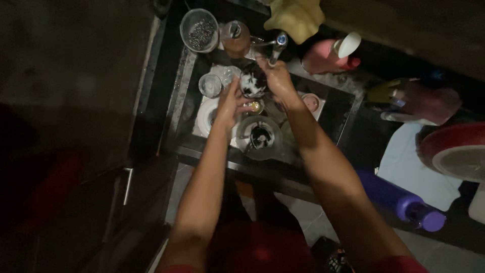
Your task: The person scrubs a clear plastic container with a green sponge, rinses it under running water, and places it in a dish rack. They then wash and rinse a black lid and a small metal cup, placing each item in the rack.
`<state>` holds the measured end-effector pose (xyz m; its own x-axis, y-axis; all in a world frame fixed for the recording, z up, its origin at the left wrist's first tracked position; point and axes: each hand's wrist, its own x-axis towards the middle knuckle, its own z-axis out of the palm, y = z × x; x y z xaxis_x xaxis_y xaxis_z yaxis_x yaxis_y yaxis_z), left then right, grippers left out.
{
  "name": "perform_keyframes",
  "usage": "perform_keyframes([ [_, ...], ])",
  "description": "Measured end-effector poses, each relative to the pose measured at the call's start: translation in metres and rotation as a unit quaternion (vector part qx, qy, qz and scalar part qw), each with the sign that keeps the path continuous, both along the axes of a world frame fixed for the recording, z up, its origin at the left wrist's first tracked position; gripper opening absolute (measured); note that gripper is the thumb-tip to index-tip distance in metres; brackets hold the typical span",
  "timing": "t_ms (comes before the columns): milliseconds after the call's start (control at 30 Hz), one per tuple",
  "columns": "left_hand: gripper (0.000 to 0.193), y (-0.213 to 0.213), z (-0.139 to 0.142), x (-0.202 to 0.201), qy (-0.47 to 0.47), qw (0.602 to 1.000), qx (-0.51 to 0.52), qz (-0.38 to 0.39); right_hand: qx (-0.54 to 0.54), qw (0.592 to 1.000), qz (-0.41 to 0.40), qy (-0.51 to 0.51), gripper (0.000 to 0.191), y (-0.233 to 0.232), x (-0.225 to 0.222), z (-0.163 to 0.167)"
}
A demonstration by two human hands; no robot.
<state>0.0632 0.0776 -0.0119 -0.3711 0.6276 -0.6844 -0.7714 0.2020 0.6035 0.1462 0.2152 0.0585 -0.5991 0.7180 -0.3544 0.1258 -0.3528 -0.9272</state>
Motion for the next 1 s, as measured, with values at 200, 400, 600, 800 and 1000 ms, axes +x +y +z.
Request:
perform_keyframes([
  [200, 0.058, 0.046, 0.033, 0.007, -0.056, 0.997, 0.042, 0.031, 0.078, 0.993, 0.065, 0.065, 0.024, 0.006, 0.032, 0.001],
  [400, 0.047, 0.065, 0.014, 0.014, 0.130, 0.986, 0.101, -0.008, -0.101, 0.994, -0.013, 0.028, 0.028, -0.008, 0.064, -0.007],
  [600, 0.045, 0.070, 0.014, 0.015, -0.163, 0.975, 0.139, 0.053, -0.106, 0.981, -0.076, 0.140, 0.025, -0.021, 0.062, -0.021],
  [800, 0.044, 0.047, 0.033, 0.008, -0.101, 0.979, 0.170, -0.055, 0.064, 0.996, -0.054, 0.028, 0.022, -0.016, 0.054, -0.026],
  [1000, 0.054, 0.055, 0.024, -0.011, -0.196, 0.972, 0.051, -0.118, 0.279, 0.948, -0.136, -0.071, 0.014, -0.015, 0.049, 0.066],
])
